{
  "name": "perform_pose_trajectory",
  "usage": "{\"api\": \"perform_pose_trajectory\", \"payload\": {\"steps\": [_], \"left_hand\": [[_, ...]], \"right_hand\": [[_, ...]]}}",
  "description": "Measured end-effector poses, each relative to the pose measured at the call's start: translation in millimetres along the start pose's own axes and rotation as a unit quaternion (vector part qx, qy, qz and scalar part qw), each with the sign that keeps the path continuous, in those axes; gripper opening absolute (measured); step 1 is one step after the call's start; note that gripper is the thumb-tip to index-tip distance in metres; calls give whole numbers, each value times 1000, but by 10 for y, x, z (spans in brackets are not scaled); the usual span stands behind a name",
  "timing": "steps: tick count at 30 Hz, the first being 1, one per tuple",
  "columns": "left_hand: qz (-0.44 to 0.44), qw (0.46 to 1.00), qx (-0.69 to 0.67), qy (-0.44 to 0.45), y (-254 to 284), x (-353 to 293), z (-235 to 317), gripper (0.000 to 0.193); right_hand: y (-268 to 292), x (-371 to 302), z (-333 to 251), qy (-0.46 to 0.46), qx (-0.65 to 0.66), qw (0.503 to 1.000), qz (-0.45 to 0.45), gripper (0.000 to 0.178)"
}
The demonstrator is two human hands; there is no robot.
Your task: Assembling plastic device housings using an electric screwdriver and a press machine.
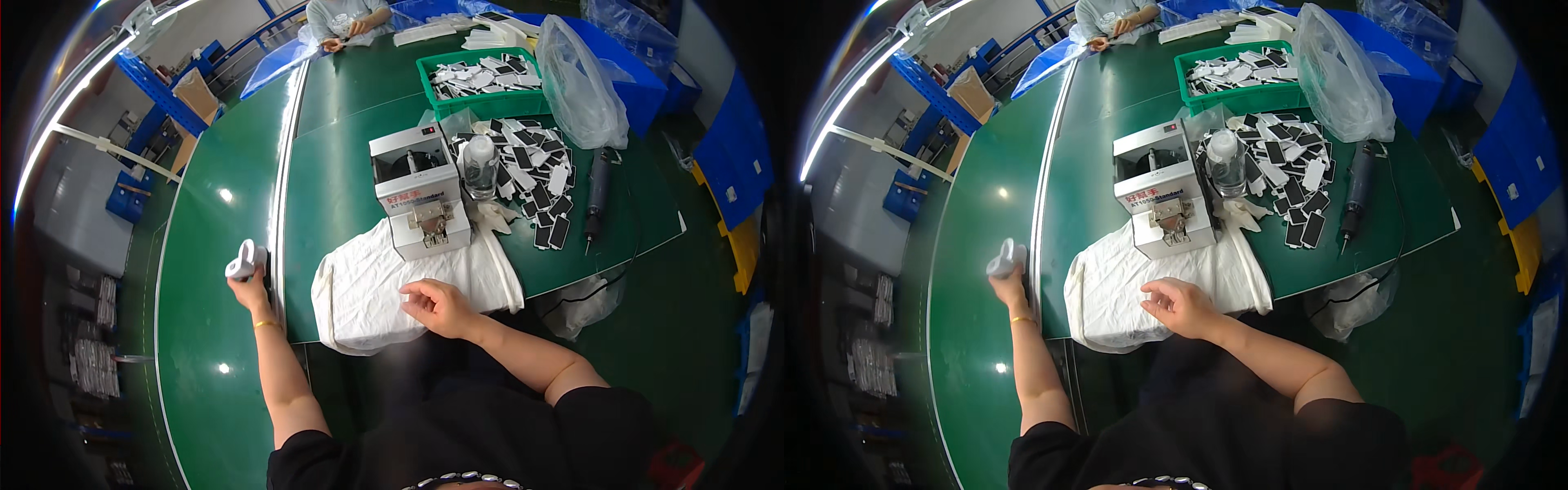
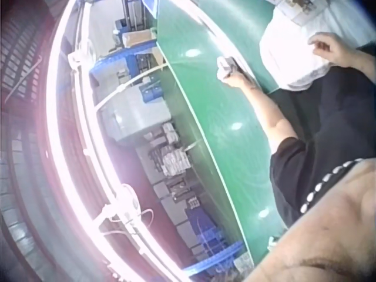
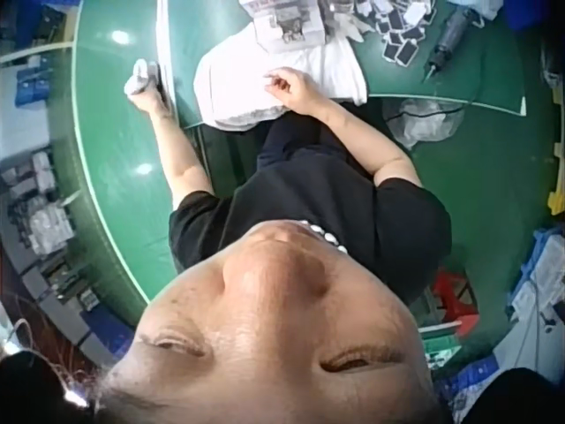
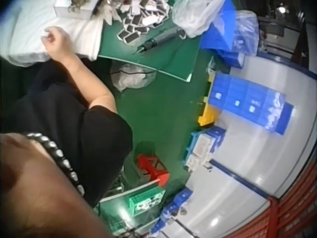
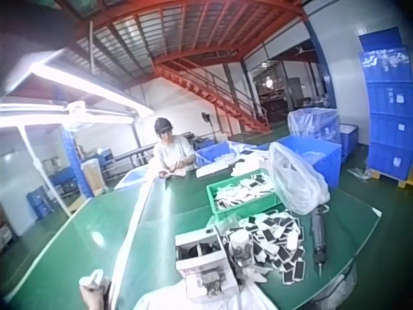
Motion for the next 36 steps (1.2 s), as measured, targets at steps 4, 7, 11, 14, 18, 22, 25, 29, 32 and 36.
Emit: {"api": "perform_pose_trajectory", "payload": {"steps": [4, 7, 11, 14, 18, 22, 25, 29, 32, 36], "left_hand": [[-53, 998, 3, -32, -80, 229, -2, 85], [-71, 996, 50, -2, -83, 193, 110, 92], [45, 996, 67, -37, -53, -228, 584, 86], [80, 988, 24, -130, -83, -346, 658, 87], [-32, 966, 35, -253, -652, -680, 1167, 69], [-187, 944, 103, -253, -1344, -572, 1328, 66], [-221, 939, 156, -213, -1629, -333, 1297, 67], [-214, 906, 342, -127, -1680, -307, 1216, 72], [-228, 888, 378, -127, -1789, -451, 1359, 79], [-269, 893, 343, -116, -1747, -404, 1449, 85]], "right_hand": [[-7, 1, 2, -11, 5, 1000, 2, 26], [-5, -7, 2, -2, 18, 1000, 5, 22], [26, -19, 42, -7, 26, 1000, 5, 21], [-12, -8, 21, -4, 20, 1000, -3, 24], [3, -19, 81, -1, 43, 999, 5, 23], [16, -2, 99, 1, 41, 999, 10, 21], [-14, 36, 43, -5, 48, 999, 2, 22], [-50, 10, 42, -9, 18, 1000, 5, 22], [-34, -85, 181, -40, 38, 998, 33, 23], [-62, -118, 101, -29, -13, 999, 27, 26]]}}
Point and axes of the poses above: each hand's wrist, its own x-axis towards the middle knuckle, its own y-axis out of the back of the hand, z = x × y, the point moved 1 cm from there along x, towards the middle knuckle, and after that the axes turned 14 degrees about -z, right-handed, at the moved point
